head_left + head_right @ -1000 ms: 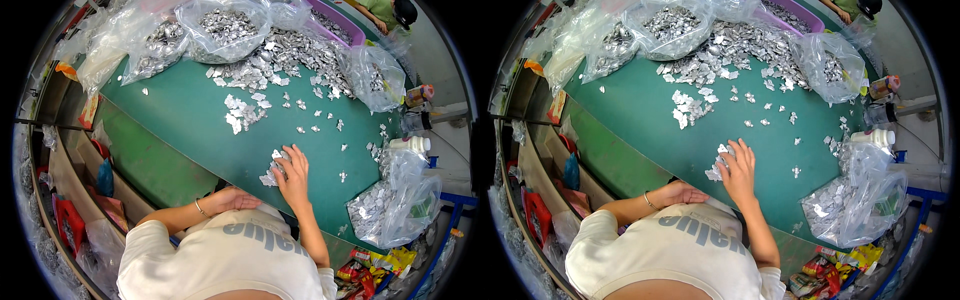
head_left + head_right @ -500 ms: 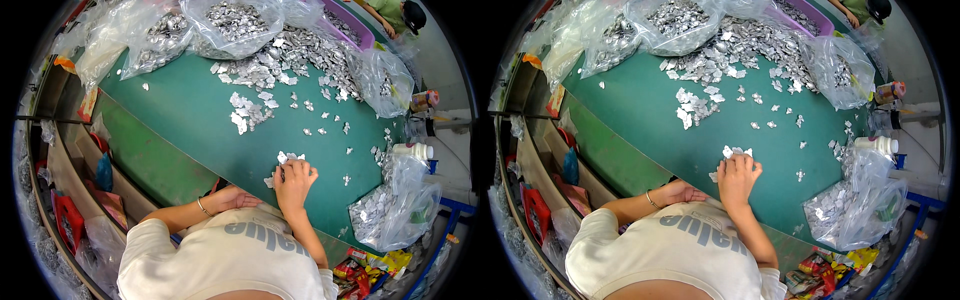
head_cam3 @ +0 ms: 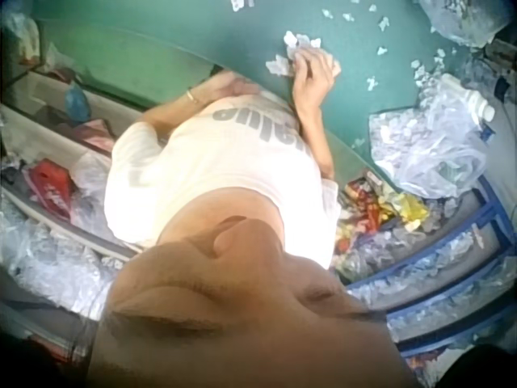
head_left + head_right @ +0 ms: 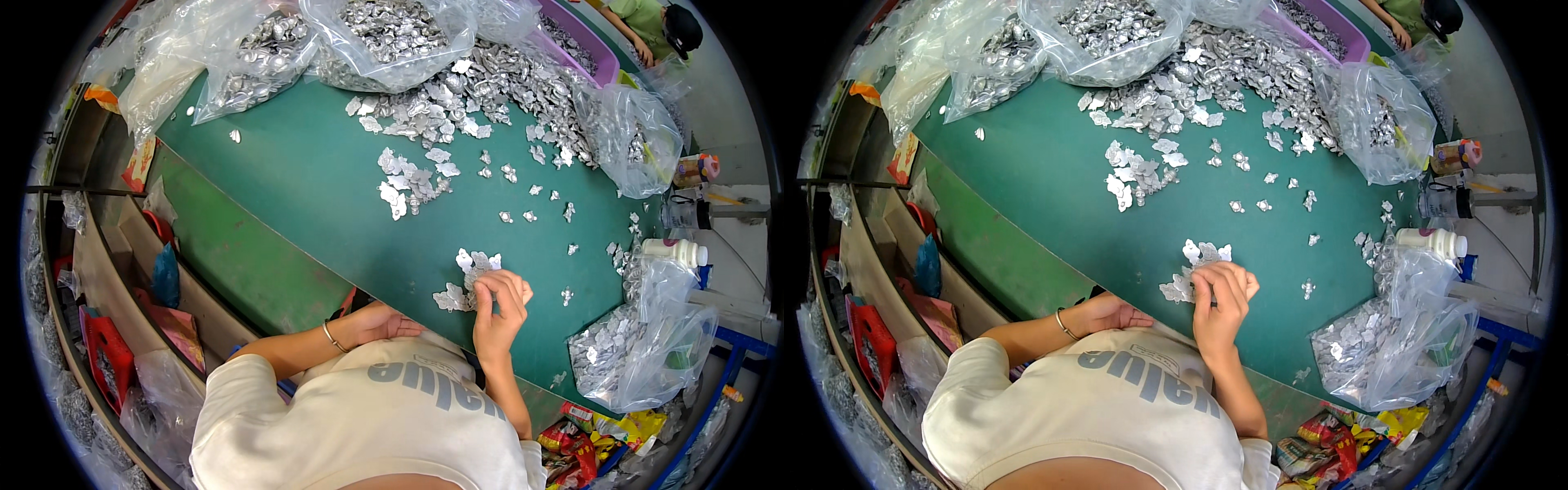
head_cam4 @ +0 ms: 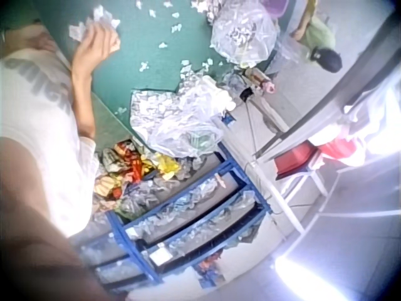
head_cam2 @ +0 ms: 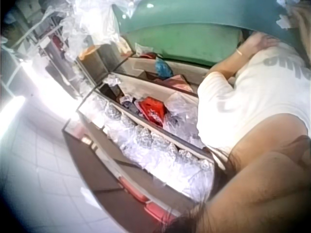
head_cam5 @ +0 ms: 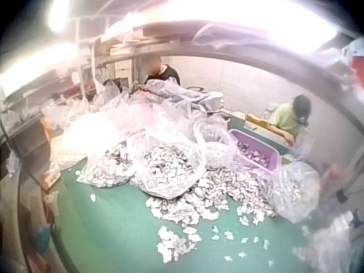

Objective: The person picks up small metal parts by hand from a pile on the workbench, gathers them into groups, and places them into a plastic bag.

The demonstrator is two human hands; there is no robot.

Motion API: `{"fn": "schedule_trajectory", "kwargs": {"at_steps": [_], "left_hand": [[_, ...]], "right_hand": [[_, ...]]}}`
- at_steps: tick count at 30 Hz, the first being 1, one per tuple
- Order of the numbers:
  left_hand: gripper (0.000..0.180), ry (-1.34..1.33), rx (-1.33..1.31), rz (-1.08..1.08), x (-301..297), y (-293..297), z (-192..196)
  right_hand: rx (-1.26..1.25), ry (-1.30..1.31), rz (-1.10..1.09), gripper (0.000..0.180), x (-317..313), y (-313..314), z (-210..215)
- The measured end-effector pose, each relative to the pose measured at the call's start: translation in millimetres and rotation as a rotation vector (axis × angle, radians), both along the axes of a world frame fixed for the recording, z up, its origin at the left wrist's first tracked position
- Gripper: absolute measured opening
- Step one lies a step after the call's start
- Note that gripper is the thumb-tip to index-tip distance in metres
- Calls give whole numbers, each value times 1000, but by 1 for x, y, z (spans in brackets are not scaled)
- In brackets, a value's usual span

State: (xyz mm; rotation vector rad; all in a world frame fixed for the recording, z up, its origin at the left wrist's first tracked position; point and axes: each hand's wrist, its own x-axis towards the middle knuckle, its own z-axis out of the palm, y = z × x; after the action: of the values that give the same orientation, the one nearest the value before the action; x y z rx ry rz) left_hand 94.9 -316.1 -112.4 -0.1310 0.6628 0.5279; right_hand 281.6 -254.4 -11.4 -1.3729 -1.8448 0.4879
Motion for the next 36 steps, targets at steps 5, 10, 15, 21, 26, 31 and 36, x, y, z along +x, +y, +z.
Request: {"fn": "schedule_trajectory", "kwargs": {"at_steps": [5, 10, 15, 21, 26, 31, 36], "left_hand": [[33, 6, 5, -2, 0, 0, -2], [35, -48, -12, 15, 2, -5, -13], [34, -40, -2, 1, 2, -3, -12], [33, 28, 5, 37, 1, 1, -4], [34, 34, 29, -3, 1, 3, -7], [35, 25, 13, 46, 1, 4, -3], [37, -76, -26, 33, 2, -3, -18]], "right_hand": [[58, 10, 36, 6, 0, -1, 9], [-222, 294, 32, 2, 6, -4, 0], [-954, 568, 144, 14, 25, 6, -4], [-832, 594, 138, 18, 41, 105, 26], [-337, 799, 130, 39, 44, 222, 84], [-484, 226, 374, 33, 38, 171, 19], [-267, -106, 400, 38, 59, 88, -22]]}}
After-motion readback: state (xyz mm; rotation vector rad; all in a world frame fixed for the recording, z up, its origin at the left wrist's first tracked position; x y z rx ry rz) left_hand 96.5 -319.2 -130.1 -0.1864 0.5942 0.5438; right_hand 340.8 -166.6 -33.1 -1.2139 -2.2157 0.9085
